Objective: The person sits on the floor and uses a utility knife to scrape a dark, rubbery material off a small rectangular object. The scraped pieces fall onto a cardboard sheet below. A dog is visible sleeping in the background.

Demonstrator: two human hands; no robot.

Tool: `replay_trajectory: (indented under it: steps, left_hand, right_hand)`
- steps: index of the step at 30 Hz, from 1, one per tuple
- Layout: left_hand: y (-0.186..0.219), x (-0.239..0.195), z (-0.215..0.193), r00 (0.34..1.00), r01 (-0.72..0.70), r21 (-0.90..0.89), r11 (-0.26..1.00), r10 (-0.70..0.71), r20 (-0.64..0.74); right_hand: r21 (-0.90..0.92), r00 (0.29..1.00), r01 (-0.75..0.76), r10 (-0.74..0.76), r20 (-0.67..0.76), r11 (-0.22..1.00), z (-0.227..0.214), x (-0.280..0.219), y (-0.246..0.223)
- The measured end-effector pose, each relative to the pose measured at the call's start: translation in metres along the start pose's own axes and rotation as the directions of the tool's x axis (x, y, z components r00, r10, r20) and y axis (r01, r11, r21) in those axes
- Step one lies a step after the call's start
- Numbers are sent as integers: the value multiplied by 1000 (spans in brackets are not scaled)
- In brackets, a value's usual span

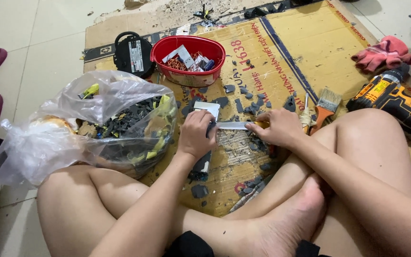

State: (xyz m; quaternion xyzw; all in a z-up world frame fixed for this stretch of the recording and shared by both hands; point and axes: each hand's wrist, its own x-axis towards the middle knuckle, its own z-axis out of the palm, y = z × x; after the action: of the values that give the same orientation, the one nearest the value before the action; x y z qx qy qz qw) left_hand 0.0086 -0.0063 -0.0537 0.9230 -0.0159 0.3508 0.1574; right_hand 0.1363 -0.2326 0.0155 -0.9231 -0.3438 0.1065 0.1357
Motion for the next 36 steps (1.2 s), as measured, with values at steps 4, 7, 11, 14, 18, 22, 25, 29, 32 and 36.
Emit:
replay_trajectory:
  steps: [4,7,11,14,18,22,25,29,32,36]
  left_hand:
    - [-1,-1,0,999,-27,47,999,26,25]
    - [6,0,-4,998,-58,112,992,57,18]
    - [7,-6,-5,1000,-2,153,988,6,-22]
    - [13,-7,-33,996,67,120,991,-60,-65]
    - [30,-8,-88,941,335,-19,942,-336,-45]
    - [38,-4,-73,924,379,-112,919,-381,-1]
    - [69,6,-79,911,367,-378,850,-246,332]
    - [49,0,-69,899,357,-100,929,-312,308]
    - [34,-4,-64,885,403,-44,914,-377,273]
    - [29,-11,-51,884,414,-30,910,-394,253]
  right_hand:
    - [13,1000,-19,19,-6,1000,-4,-3,-6]
    - [-1,999,-35,35,1,999,-1,0,-2]
    - [17,999,-36,36,12,999,3,3,2]
    - [9,998,-48,48,31,999,4,5,4]
    - [26,1000,-24,23,13,999,0,4,0]
    - [148,992,-66,81,-96,987,11,15,13]
    - [80,984,-38,51,-169,996,12,15,14]
    - [35,999,6,-4,-45,999,-2,5,-10]
    - [-10,999,22,-23,-27,1000,-7,4,-22]
    - [-36,986,169,-169,-10,985,-11,-10,-26]
